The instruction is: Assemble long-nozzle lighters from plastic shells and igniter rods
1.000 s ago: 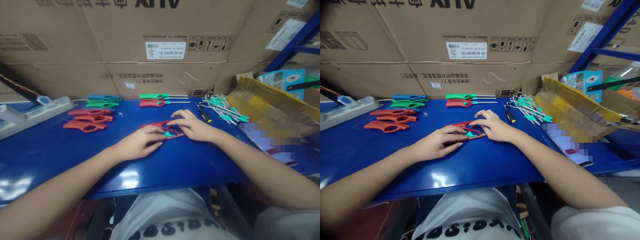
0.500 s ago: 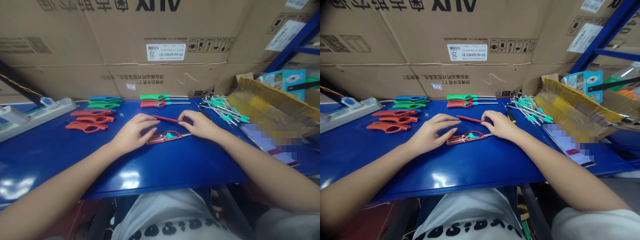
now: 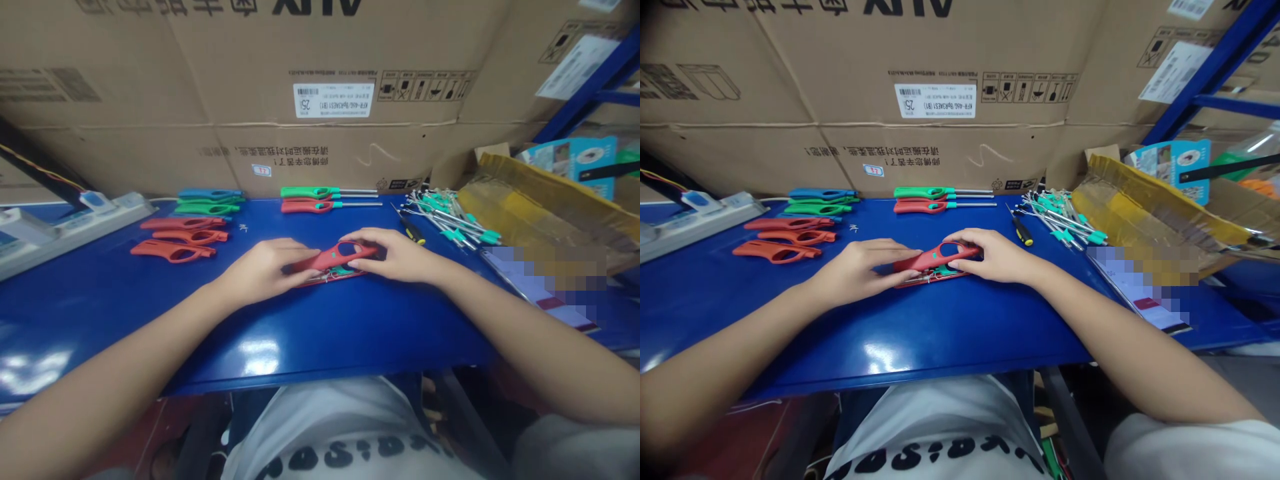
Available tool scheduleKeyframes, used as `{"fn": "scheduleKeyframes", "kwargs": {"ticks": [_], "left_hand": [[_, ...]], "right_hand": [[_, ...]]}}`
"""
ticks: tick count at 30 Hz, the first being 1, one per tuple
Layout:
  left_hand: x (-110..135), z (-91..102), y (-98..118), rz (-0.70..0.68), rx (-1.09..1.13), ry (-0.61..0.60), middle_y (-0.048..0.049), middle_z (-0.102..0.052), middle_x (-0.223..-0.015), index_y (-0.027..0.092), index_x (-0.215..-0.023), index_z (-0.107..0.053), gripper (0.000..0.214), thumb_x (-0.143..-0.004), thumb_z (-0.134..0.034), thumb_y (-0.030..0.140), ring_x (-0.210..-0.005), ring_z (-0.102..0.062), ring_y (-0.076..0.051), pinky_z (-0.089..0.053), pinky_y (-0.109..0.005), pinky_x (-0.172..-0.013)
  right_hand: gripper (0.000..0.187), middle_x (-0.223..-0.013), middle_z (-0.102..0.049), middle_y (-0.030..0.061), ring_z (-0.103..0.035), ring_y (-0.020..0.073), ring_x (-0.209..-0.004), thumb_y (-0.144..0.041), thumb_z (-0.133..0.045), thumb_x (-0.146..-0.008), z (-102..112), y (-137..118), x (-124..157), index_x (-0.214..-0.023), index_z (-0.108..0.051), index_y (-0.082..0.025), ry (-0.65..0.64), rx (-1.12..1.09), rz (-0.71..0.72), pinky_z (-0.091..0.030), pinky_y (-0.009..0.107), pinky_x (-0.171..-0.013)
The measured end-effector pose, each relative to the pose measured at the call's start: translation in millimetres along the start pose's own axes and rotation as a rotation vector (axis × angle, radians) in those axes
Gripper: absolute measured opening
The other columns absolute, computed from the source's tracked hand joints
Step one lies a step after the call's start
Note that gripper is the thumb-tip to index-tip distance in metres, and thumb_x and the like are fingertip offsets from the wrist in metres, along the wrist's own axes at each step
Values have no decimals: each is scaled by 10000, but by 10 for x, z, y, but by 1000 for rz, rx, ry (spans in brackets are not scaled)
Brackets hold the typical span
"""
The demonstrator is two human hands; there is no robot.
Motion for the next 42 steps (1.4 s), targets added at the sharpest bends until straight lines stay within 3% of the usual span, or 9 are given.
{"fn": "scheduleKeyframes", "kwargs": {"ticks": [8, 17, 36, 42], "left_hand": [[7, -65, -51, 68, 33, -130, -90, -757, -1013, 168, -1070, -756, 288, -955, -647, 409, -878, -714, -191, -556, -291, -814], [7, -124, -56, 56, -18, -187, -91, -751, -946, 174, -1014, -765, 297, -964, -618, 427, -870, -700, -213, -541, -328, -806], [26, -174, -93, 79, -48, -230, -77, -736, -947, 184, -997, -750, 247, -945, -642, 399, -862, -691, -204, -520, -300, -800], [23, -226, 1, 95, -234, -277, -60, -716, -906, 173, -936, -733, 159, -916, -664, 314, -835, -669, -215, -496, -308, -732]], "right_hand": [[352, -1131, -652, 98, -623, 229, -1049, -419, -698, -906, -75, -121, 23, -1186, -706, -206, -78, 82, 181, -508, 405, -946], [323, -1145, -655, 103, -614, 244, -1092, -386, -703, -900, -165, -97, 19, -1173, -710, -211, -100, 110, 167, -493, 431, -987], [334, -1167, -659, 111, -606, 264, -1120, -402, -708, -898, -226, -54, 15, -1164, -700, -201, -116, 151, 149, -454, 445, -993], [366, -1125, -678, 114, -626, 268, -1033, -412, -674, -917, -273, -141, 30, -1205, -689, -187, -152, 386, 177, -430, 406, -888]]}}
Point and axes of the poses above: each hand's wrist, its own x-axis away from the middle knuckle, its own z-axis out of the back of the hand, y = z × x, the point moved 10 cm from there along -x, towards the middle knuckle
